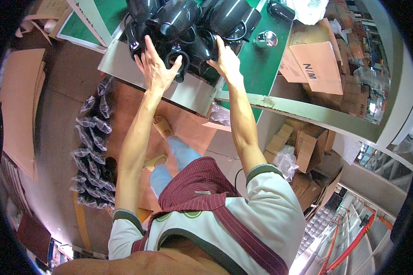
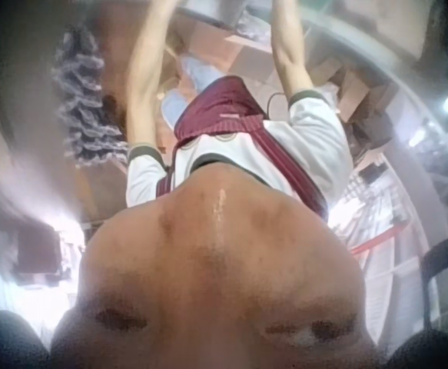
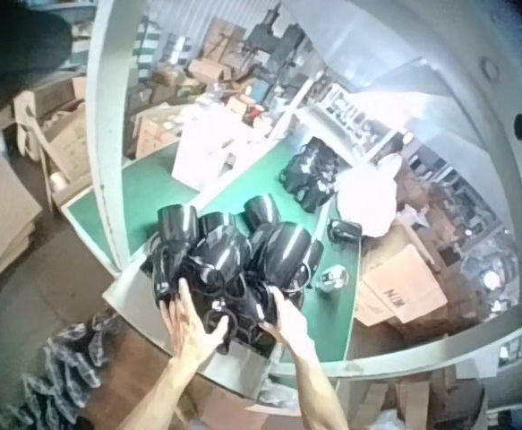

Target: The person assembles black mugs by inserting clear glass inserts and securing them with white plastic rings. They handle the mugs and inserts one at a time, placing the completed units on a green workbench.

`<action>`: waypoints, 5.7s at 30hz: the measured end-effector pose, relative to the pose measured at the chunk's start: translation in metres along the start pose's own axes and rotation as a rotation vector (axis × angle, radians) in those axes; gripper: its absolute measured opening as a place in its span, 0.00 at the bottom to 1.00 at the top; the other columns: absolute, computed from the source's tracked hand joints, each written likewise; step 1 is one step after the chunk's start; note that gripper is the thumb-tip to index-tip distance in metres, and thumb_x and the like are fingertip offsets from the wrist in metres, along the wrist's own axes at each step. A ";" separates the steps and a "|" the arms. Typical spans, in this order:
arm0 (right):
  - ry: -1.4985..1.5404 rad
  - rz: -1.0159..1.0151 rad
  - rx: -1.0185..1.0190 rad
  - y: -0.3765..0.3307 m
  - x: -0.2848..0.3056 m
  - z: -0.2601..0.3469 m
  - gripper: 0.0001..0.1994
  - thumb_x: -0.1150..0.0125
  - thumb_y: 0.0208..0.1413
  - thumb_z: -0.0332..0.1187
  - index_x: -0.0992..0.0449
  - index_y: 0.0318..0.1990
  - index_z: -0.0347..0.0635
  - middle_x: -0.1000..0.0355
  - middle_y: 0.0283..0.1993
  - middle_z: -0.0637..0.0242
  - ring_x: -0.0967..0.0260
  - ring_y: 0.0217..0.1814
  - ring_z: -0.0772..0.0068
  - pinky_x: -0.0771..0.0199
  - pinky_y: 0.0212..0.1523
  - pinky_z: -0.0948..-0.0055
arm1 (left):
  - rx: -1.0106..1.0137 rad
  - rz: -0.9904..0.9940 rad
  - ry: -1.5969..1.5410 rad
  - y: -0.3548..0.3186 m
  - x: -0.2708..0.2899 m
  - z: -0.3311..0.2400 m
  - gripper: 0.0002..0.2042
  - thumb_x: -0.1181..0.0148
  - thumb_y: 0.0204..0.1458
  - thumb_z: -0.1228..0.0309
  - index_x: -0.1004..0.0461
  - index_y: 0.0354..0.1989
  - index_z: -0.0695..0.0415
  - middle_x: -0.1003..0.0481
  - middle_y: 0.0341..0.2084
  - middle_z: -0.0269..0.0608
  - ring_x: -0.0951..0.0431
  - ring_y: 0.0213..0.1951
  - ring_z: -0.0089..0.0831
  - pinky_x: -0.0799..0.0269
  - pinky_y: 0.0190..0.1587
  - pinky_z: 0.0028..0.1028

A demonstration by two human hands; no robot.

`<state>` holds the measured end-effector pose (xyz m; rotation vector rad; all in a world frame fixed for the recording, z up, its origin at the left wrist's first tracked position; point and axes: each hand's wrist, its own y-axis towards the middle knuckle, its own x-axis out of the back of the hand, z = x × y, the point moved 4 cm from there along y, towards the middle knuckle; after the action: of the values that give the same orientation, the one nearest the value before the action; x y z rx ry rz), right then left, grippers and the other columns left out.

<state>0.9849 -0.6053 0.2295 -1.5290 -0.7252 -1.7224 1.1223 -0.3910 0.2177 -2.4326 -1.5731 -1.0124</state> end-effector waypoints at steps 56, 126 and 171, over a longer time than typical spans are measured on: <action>-0.091 0.687 1.760 -0.530 -0.631 0.602 0.28 0.36 0.58 0.38 0.37 0.65 0.50 0.47 0.72 0.48 0.55 0.77 0.46 0.49 0.73 0.49 | 1.661 -0.851 0.387 -0.937 0.255 0.492 0.53 0.29 0.43 0.47 0.51 0.69 0.69 0.40 0.61 0.70 0.38 0.62 0.60 0.39 0.63 0.48; 0.776 -0.411 -0.883 -0.890 0.004 -0.638 0.40 0.29 0.50 0.57 0.34 0.67 0.49 0.30 0.54 0.52 0.33 0.58 0.51 0.34 0.61 0.55 | -0.194 0.281 0.443 -0.531 -0.215 -0.394 0.61 0.28 0.35 0.68 0.70 0.73 0.68 0.25 0.50 0.55 0.26 0.54 0.50 0.45 0.61 0.49; 0.374 -0.164 0.688 0.098 0.125 -0.582 0.38 0.21 0.37 0.48 0.31 0.58 0.48 0.34 0.58 0.57 0.38 0.61 0.53 0.31 0.57 0.55 | 0.338 -0.063 0.957 -0.122 -0.376 -0.371 0.52 0.34 0.29 0.77 0.51 0.72 0.67 0.24 0.39 0.56 0.26 0.41 0.50 0.38 0.58 0.44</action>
<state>0.7152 -1.1437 0.2664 -0.6751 -1.1119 -1.5711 0.7435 -0.7763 0.2621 -1.3238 -1.2940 -1.4505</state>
